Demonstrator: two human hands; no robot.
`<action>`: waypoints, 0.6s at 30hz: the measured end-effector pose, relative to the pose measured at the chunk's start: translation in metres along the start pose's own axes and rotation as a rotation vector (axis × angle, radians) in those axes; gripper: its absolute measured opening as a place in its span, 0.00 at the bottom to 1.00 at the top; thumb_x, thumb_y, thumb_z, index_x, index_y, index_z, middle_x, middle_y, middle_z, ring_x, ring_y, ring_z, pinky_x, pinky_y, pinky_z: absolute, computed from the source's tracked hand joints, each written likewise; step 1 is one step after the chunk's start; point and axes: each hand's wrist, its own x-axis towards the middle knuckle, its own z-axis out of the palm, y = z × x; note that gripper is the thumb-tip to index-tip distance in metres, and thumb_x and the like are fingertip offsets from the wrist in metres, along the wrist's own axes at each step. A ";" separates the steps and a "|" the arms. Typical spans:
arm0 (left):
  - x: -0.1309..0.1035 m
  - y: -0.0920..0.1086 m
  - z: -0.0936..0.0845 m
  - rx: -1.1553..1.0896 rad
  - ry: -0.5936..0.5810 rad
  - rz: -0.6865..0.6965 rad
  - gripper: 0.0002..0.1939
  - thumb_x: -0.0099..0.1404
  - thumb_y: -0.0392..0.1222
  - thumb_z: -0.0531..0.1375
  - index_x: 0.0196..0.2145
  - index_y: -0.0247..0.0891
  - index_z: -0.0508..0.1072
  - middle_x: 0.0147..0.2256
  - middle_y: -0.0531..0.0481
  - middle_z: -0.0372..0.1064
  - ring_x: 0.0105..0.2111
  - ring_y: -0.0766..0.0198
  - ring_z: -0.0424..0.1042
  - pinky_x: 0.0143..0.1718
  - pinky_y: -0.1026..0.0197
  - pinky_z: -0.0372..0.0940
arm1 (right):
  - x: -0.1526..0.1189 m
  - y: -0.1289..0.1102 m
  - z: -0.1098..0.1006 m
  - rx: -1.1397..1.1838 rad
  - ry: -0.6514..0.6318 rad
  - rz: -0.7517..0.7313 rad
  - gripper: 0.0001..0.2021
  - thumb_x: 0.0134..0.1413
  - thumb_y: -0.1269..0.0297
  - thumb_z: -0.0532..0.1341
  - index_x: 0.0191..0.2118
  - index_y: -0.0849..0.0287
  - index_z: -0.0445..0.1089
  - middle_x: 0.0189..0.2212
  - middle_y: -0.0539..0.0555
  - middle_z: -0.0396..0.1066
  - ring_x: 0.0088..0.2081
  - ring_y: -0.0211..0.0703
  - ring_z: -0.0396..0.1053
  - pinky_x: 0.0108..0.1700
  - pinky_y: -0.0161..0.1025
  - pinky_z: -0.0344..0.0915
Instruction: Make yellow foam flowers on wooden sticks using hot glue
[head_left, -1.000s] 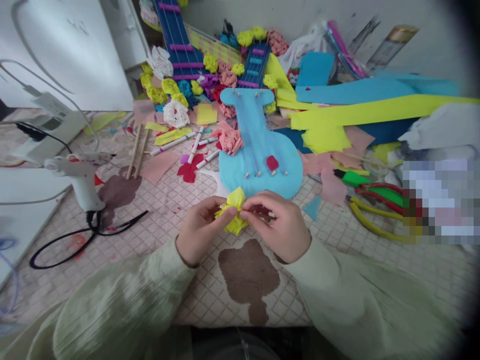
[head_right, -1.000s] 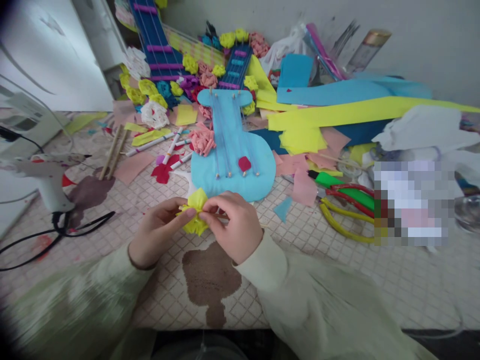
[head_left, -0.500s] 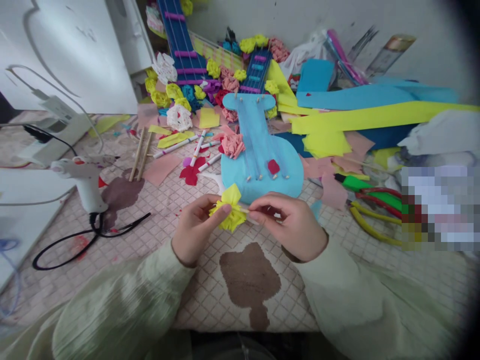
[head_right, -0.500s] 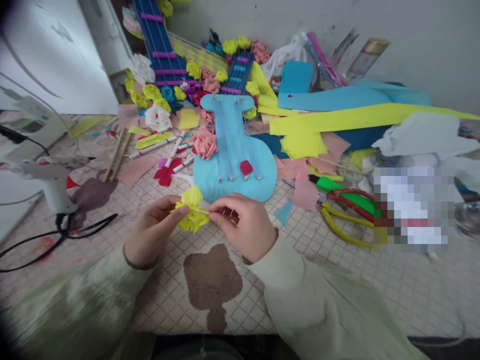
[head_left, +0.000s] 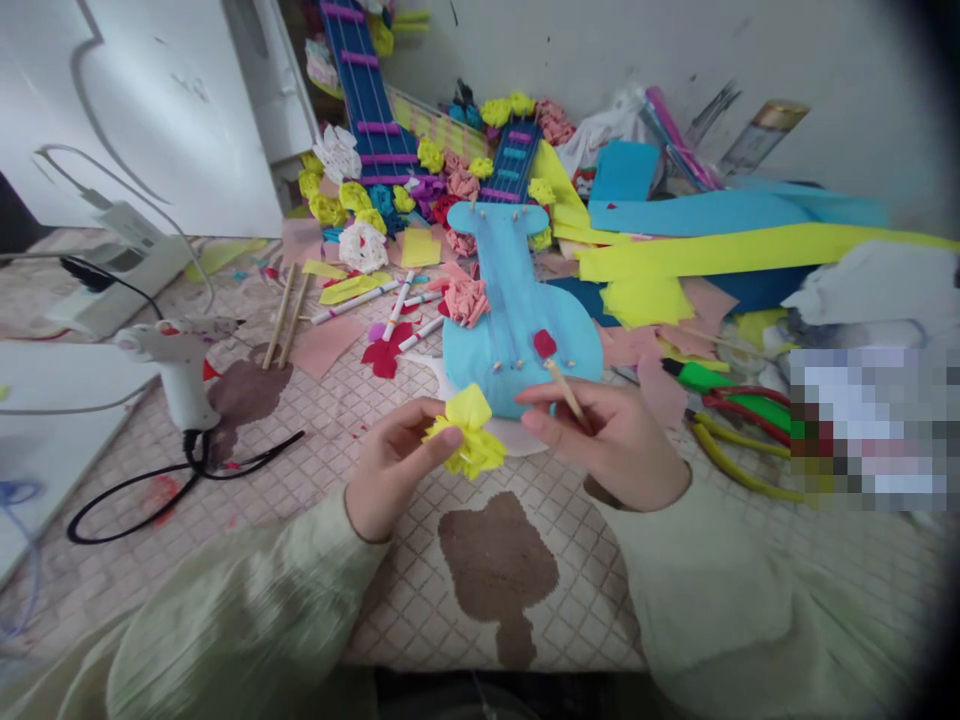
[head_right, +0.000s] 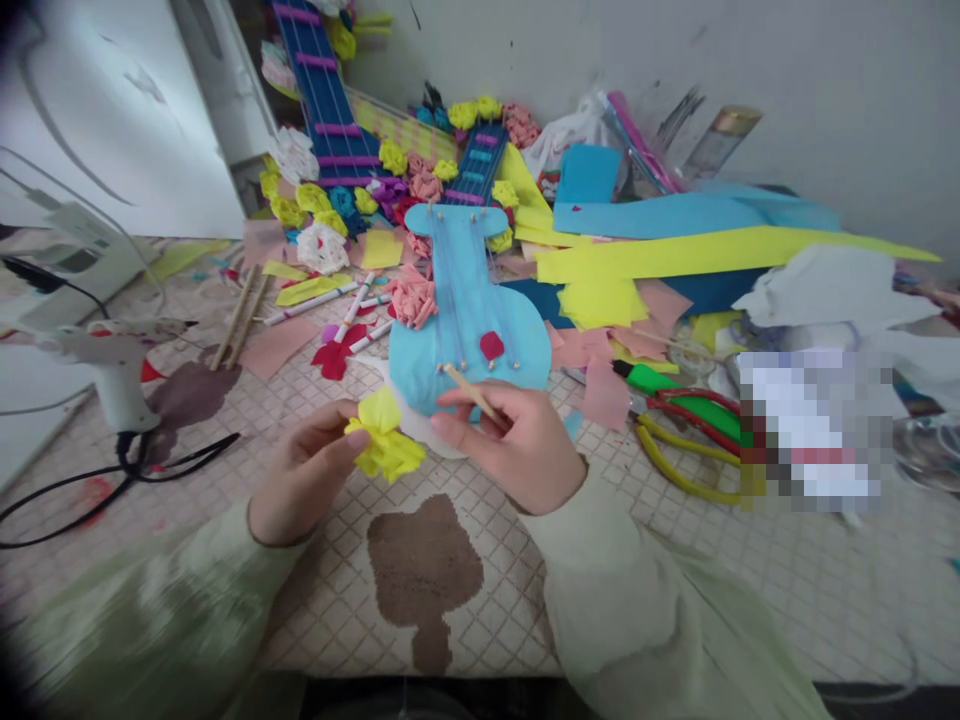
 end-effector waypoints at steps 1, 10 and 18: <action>-0.002 0.000 0.002 0.000 -0.035 -0.007 0.07 0.52 0.41 0.62 0.30 0.37 0.70 0.27 0.52 0.70 0.26 0.68 0.67 0.27 0.67 0.63 | -0.001 -0.001 0.002 0.053 -0.062 0.000 0.10 0.46 0.60 0.61 0.33 0.60 0.71 0.19 0.46 0.60 0.18 0.29 0.48 0.18 0.32 0.49; -0.007 -0.002 0.010 -0.034 -0.146 -0.042 0.04 0.53 0.38 0.61 0.28 0.36 0.70 0.27 0.53 0.66 0.27 0.69 0.65 0.29 0.67 0.62 | -0.001 0.001 0.015 0.155 -0.237 0.017 0.11 0.48 0.58 0.58 0.24 0.61 0.64 0.18 0.44 0.53 0.20 0.30 0.50 0.21 0.32 0.49; -0.006 0.000 0.010 -0.002 -0.092 -0.034 0.05 0.52 0.37 0.62 0.27 0.34 0.70 0.28 0.52 0.66 0.28 0.69 0.65 0.30 0.67 0.63 | -0.002 0.004 0.018 0.084 -0.309 0.022 0.12 0.54 0.58 0.51 0.26 0.60 0.59 0.21 0.46 0.53 0.23 0.33 0.52 0.24 0.33 0.53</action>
